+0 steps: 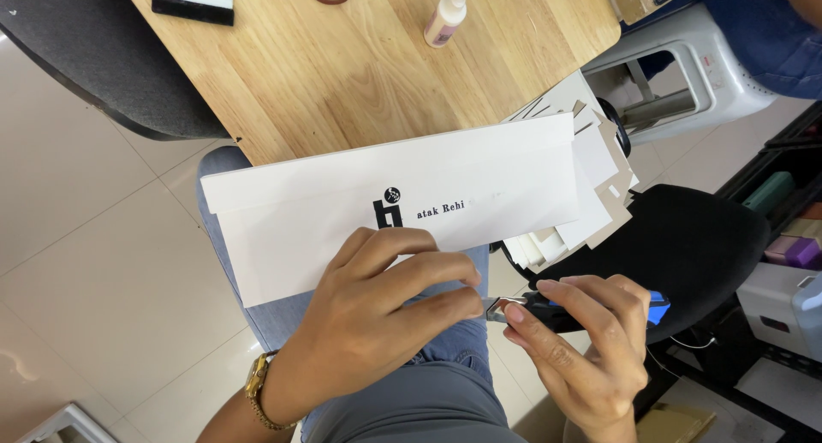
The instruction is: Cutting out a logo section from a white cardboard box using a utility knife
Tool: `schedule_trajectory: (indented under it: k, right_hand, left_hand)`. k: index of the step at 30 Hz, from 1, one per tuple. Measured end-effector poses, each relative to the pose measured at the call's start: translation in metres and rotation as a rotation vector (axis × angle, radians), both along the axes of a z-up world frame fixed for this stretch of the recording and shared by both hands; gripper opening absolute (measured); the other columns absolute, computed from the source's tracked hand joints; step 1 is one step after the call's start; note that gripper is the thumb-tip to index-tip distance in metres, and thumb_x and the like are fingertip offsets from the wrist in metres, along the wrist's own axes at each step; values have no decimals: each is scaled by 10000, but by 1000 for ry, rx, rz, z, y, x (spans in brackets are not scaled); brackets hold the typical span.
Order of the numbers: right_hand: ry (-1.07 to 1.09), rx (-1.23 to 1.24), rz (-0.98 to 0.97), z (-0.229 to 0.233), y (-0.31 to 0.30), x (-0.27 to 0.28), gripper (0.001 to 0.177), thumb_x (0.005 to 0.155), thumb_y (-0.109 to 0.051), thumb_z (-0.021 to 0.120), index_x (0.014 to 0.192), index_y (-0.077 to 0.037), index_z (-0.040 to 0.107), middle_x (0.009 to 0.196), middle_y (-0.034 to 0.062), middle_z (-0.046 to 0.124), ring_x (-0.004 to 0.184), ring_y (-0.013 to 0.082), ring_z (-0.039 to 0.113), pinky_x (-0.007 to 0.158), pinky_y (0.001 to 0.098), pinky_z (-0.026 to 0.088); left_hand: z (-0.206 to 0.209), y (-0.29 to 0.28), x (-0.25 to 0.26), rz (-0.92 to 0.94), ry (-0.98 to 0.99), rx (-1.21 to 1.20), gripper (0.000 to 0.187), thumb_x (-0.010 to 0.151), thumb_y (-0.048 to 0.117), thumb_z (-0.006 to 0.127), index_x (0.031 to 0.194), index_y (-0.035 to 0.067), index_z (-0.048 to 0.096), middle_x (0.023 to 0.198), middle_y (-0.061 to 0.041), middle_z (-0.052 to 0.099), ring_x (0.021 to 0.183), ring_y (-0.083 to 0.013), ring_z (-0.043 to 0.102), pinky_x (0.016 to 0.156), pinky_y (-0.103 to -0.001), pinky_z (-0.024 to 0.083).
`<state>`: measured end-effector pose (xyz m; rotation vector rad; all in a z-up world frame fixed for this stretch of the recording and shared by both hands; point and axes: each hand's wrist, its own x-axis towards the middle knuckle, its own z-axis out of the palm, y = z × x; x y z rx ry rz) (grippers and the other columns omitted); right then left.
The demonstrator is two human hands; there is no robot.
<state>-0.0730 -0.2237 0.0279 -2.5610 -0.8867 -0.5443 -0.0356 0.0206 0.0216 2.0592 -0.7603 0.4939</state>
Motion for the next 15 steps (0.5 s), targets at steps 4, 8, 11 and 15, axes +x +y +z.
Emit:
schedule_trajectory:
  k: [4,8,11,15]
  right_hand:
    - [-9,2,11,-4,-2,0,193,937,-192,770,1124,-144,756,1150,152,636,968,337,611,799,458,464]
    - [6,30,13,-6,-4,1,218,942,-194,766,1155,-153,740,1157,143,638,991,328,611,825,455,488]
    - [24,70,12,-7,-7,3,224,927,-179,774,1143,-133,735,1138,150,641,996,331,622,842,447,501]
    - [32,78,-31,-11,-17,8,225,922,-156,766,1131,-78,734,1117,187,651,986,347,598,888,459,516]
  left_hand:
    - [2,6,2,-5,29,-14,140,1027,100,694,906,145,641,1088,57,653,995,-229,567,749,-336,407]
    - [-7,35,-1,97,23,-116,62,969,108,688,918,80,709,1025,-54,720,915,-253,597,852,-365,491]
    - [-22,81,-18,371,27,-122,46,973,40,740,929,26,743,971,-135,724,876,-273,610,888,-414,493]
    - [-39,137,-70,1288,719,-86,277,1224,20,751,1151,287,752,1312,195,674,944,16,473,790,-195,285]
